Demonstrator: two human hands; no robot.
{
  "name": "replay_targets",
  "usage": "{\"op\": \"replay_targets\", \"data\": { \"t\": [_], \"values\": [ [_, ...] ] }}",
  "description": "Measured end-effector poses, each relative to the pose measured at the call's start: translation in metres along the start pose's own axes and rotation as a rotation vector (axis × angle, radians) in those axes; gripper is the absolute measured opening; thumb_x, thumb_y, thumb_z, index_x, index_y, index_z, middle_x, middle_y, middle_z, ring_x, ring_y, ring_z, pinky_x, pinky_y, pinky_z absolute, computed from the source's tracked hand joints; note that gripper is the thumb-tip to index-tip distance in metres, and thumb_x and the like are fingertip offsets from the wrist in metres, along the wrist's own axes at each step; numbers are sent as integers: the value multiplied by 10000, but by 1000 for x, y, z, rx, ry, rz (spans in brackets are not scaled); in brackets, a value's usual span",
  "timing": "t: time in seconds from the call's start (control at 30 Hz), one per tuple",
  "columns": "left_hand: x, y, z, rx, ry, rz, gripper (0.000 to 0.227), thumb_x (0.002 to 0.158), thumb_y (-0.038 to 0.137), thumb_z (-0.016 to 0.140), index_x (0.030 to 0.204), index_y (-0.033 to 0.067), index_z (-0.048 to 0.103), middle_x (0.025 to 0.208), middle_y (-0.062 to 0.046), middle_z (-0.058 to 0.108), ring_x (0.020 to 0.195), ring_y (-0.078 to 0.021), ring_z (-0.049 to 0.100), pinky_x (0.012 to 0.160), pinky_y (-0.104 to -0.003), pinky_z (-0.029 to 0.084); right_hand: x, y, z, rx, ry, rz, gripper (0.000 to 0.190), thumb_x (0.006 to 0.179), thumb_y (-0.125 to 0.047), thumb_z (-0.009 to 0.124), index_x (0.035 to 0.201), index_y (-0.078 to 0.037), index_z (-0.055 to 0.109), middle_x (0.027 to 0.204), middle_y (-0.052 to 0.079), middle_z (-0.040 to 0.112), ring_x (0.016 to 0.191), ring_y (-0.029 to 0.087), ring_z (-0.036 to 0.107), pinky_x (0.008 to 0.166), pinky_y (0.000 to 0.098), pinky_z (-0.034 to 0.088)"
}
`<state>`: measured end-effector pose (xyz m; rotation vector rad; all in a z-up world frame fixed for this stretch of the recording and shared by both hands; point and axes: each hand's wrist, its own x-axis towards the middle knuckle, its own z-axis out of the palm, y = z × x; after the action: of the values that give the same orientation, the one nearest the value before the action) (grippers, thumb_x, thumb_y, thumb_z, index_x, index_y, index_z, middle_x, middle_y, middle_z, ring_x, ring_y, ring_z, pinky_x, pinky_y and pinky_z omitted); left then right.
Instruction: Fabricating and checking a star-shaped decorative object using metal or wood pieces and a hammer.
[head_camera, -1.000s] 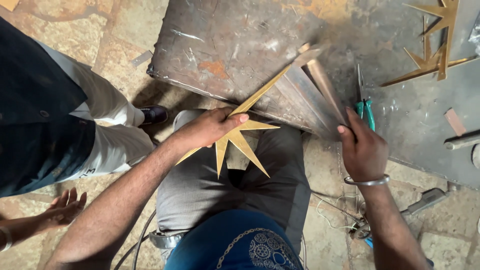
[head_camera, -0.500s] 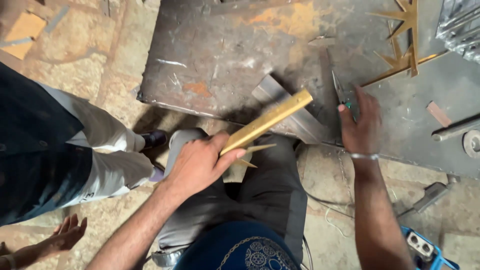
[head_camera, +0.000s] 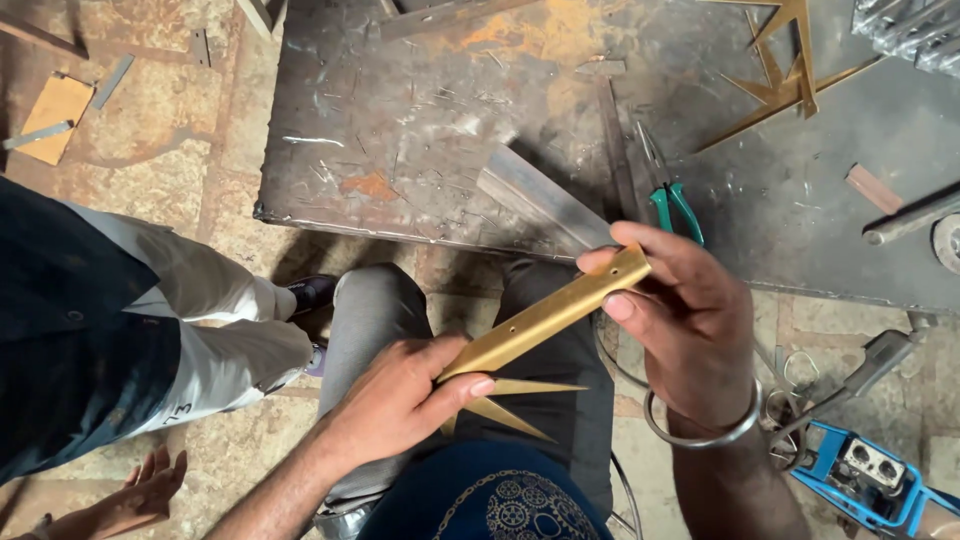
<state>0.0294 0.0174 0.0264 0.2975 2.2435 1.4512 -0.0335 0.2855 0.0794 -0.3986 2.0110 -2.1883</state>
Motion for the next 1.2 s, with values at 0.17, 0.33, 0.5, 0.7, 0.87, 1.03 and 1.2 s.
{"op": "replay_targets", "data": {
  "t": [0.17, 0.33, 0.5, 0.7, 0.87, 1.03, 1.2],
  "values": [
    [-2, 3, 1, -56, 19, 108, 337, 978, 388, 650, 1002, 54, 687, 673, -93, 650, 593, -236, 677, 570, -397, 508, -2, -12, 6, -72, 31, 16, 509, 946, 124, 647, 1442, 65, 543, 1241, 225, 733, 1175, 223, 712, 1066, 349, 567],
    [-2, 3, 3, -90, -9, 44, 345, 966, 398, 634, 1044, 67, 694, 661, -67, 658, 565, -196, 683, 548, -378, 518, -3, -11, 7, -18, 60, -20, 386, 1032, 35, 620, 1413, 84, 590, 1165, 234, 743, 1108, 223, 723, 1098, 367, 579],
    [-3, 1, 3, -78, 6, 51, 338, 972, 399, 640, 1002, 66, 690, 651, -65, 652, 560, -189, 677, 546, -376, 511, 4, -13, 10, -23, 86, -32, 330, 1094, -47, 534, 1369, 124, 595, 1148, 255, 736, 1098, 285, 743, 1067, 423, 599],
    [0, -5, 3, -99, -10, 40, 336, 977, 401, 629, 958, 68, 671, 625, -69, 627, 539, -184, 642, 535, -376, 490, 10, -19, 7, 152, 67, 35, 356, 1103, -94, 472, 1348, 140, 582, 1227, 265, 705, 1154, 350, 743, 1067, 464, 601],
    [18, -38, 4, -231, -68, 165, 421, 1067, 446, 582, 1010, 37, 659, 734, -85, 599, 656, -158, 600, 593, -361, 500, 32, 14, -24, 88, -303, 11, 417, 1008, -5, 671, 1407, 48, 563, 1189, 222, 718, 1061, 297, 719, 949, 392, 603],
    [61, -48, -25, -337, -371, -265, 614, 931, 540, 564, 1349, 92, 591, 915, -46, 688, 711, -185, 627, 598, -389, 520, 28, 30, -18, 2, -254, -209, 87, 1042, 7, 704, 1105, 66, 714, 1045, 169, 727, 1017, 257, 672, 916, 324, 569],
    [68, -5, -74, -35, 325, 446, 628, 1086, 551, 524, 1407, 12, 562, 1342, -130, 575, 1265, -256, 575, 1078, -429, 484, 31, 2, 12, -40, 175, -427, 101, 1024, -43, 674, 1086, 33, 700, 995, 139, 714, 800, 237, 708, 799, 352, 559]
  ]
}}
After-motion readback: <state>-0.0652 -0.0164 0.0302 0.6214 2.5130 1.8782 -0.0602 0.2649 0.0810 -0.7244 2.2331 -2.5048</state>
